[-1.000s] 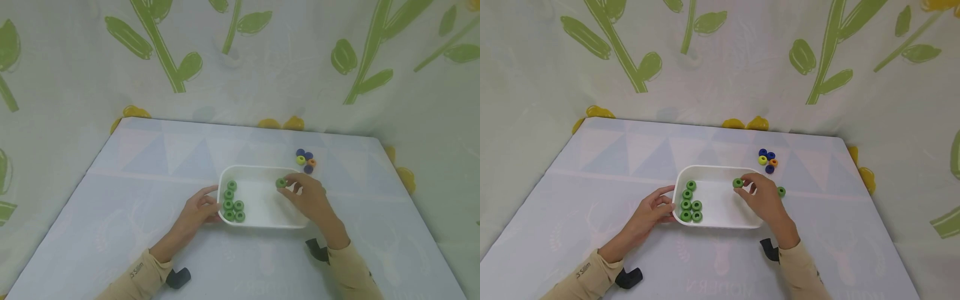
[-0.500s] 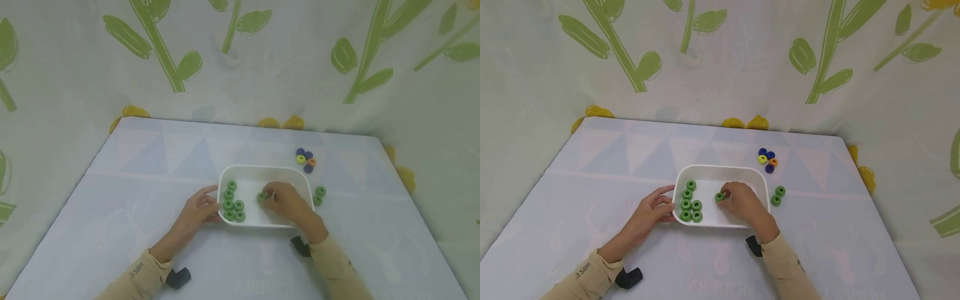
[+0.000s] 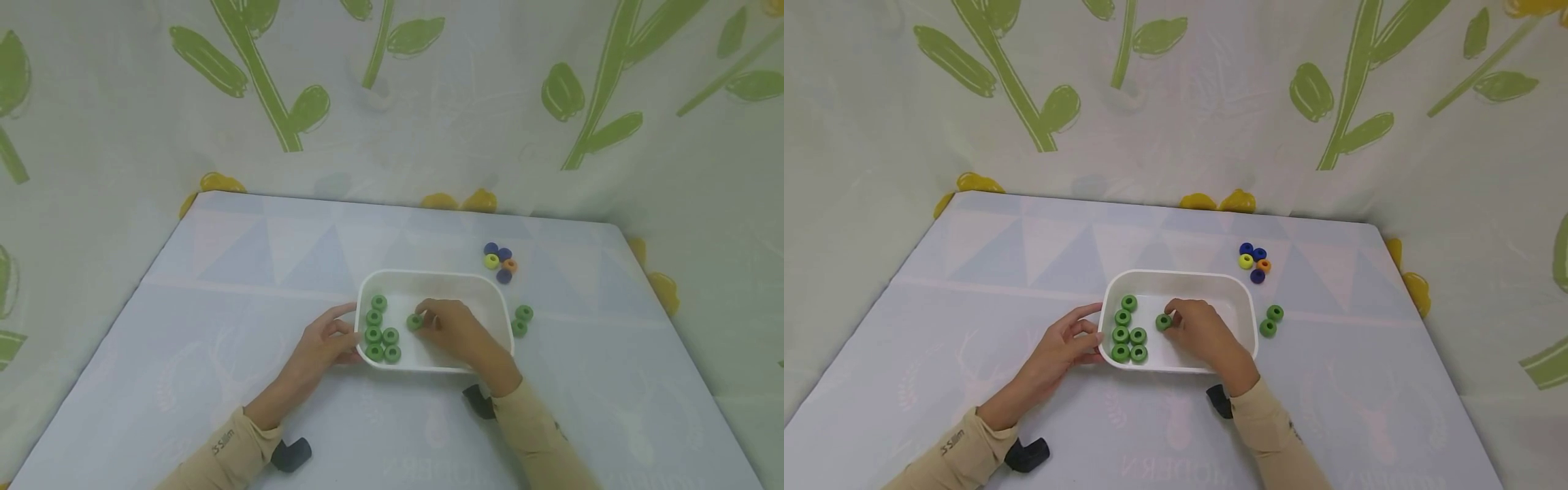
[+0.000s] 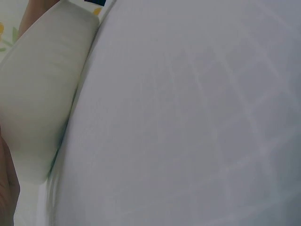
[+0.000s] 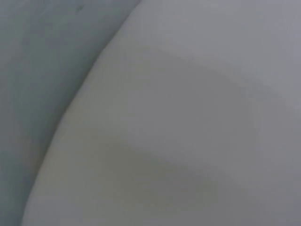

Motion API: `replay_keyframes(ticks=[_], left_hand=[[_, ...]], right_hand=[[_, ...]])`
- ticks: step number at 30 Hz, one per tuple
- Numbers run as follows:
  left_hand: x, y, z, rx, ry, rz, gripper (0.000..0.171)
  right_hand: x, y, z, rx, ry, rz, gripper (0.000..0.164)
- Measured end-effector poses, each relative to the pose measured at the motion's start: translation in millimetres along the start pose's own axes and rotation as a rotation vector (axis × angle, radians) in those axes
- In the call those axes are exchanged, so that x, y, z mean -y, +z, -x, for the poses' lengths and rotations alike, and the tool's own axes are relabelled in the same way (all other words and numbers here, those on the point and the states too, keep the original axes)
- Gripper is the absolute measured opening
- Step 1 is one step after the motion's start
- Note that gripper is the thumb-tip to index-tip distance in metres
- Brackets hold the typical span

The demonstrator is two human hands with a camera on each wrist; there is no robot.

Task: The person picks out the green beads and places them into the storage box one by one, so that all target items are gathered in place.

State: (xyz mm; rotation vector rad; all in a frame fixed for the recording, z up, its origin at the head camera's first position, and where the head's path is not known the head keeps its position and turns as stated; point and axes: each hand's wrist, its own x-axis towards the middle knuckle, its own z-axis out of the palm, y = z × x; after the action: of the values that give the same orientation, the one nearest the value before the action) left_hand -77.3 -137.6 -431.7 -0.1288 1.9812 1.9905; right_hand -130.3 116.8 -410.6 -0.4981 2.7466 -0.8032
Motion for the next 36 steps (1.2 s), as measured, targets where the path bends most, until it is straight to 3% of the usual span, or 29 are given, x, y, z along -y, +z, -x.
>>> replay_keyframes(ticks=[10, 36], left_hand=[[1.6, -0.7, 0.4, 0.014, 0.01, -0.003, 0.061], [-0.3, -0.5, 1.1, 0.029, 0.012, 0.005, 0.061]], right_hand=[[12, 7, -6, -0.006, -0.006, -0.014, 0.028], [27, 13, -10, 0.008, -0.126, 0.007, 0.028]])
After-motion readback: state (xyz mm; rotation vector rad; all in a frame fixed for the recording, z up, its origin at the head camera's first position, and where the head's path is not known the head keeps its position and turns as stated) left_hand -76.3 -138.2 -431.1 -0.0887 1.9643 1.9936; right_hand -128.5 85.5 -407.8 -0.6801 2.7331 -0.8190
